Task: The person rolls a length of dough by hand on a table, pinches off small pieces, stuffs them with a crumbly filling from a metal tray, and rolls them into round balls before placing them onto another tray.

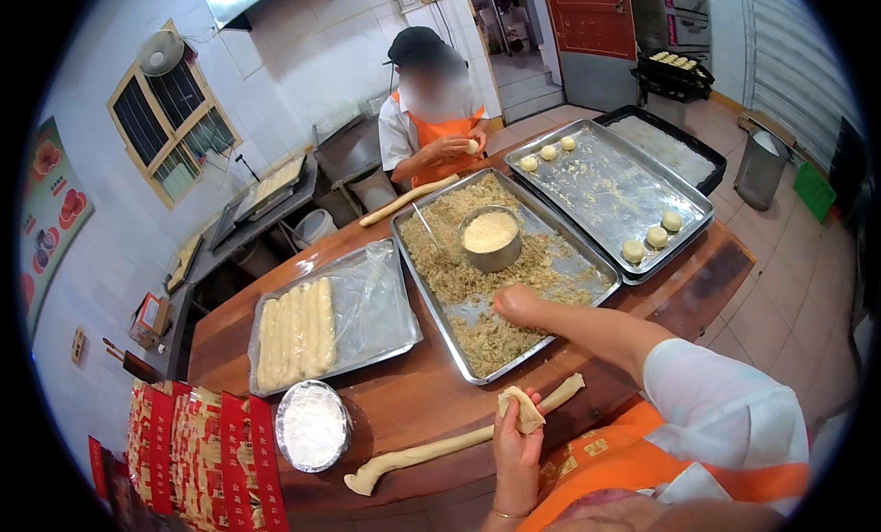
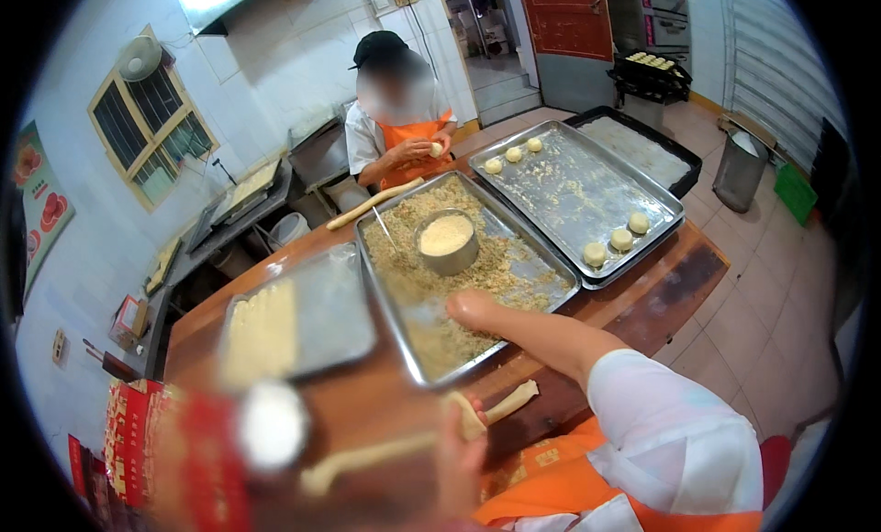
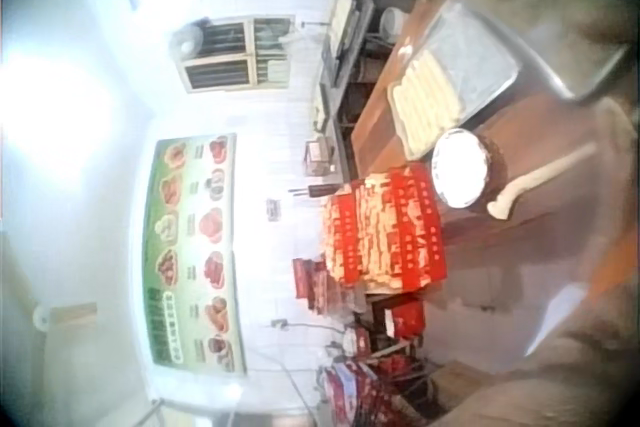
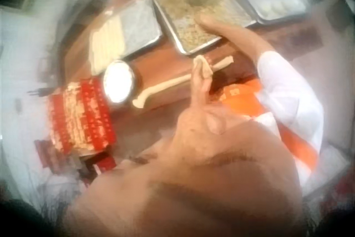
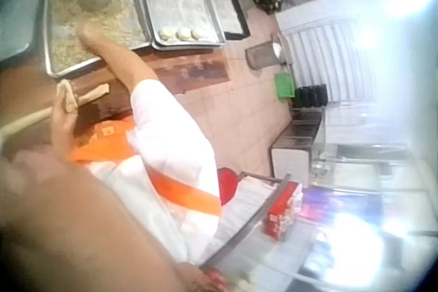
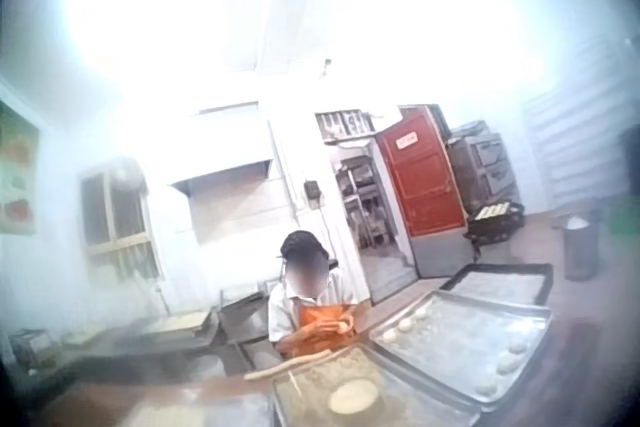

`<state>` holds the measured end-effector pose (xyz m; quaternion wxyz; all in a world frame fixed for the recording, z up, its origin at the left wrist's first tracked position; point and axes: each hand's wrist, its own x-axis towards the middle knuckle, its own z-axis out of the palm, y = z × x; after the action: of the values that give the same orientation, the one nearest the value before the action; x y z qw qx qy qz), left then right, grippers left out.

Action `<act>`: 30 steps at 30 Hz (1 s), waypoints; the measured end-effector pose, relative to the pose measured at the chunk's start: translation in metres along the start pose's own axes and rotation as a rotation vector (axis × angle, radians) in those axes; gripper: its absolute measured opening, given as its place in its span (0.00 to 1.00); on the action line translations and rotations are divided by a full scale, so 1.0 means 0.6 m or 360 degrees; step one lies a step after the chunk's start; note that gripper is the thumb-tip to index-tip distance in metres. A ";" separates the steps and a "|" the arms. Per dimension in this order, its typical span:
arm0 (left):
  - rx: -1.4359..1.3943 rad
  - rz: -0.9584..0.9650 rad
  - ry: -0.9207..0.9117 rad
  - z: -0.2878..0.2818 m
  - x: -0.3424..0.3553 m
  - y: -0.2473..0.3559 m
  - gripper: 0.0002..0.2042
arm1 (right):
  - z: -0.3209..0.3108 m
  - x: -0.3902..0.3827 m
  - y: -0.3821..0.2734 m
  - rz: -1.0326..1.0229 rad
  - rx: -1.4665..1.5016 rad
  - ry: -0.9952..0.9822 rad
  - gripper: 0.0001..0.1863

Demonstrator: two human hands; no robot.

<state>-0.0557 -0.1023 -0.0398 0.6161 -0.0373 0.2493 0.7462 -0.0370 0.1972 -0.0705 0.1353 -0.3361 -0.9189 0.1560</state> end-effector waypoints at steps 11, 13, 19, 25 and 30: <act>0.0010 0.0010 0.0042 0.021 0.038 -0.002 0.11 | -0.072 -0.023 0.021 0.0314 0.1091 0.0074 0.22; -0.0016 0.0020 0.0092 0.022 0.039 0.000 0.11 | -0.076 -0.030 0.006 0.0280 0.0832 0.0089 0.23; -0.0072 -0.0039 0.0072 0.012 0.062 0.005 0.11 | -0.047 -0.021 0.018 0.0483 0.1340 0.0210 0.27; -0.0021 0.0069 0.0083 0.022 0.067 0.019 0.11 | -0.083 -0.018 -0.002 0.0587 0.2115 -0.0278 0.23; -0.0027 0.0089 0.0246 0.061 0.067 0.017 0.11 | -0.087 -0.032 0.011 0.0314 0.1360 0.0009 0.24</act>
<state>-0.0657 -0.0516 -0.0191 0.5738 -0.0930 0.2907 0.7600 -0.0007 0.1993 -0.0279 0.2490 -0.3365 -0.7350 0.5334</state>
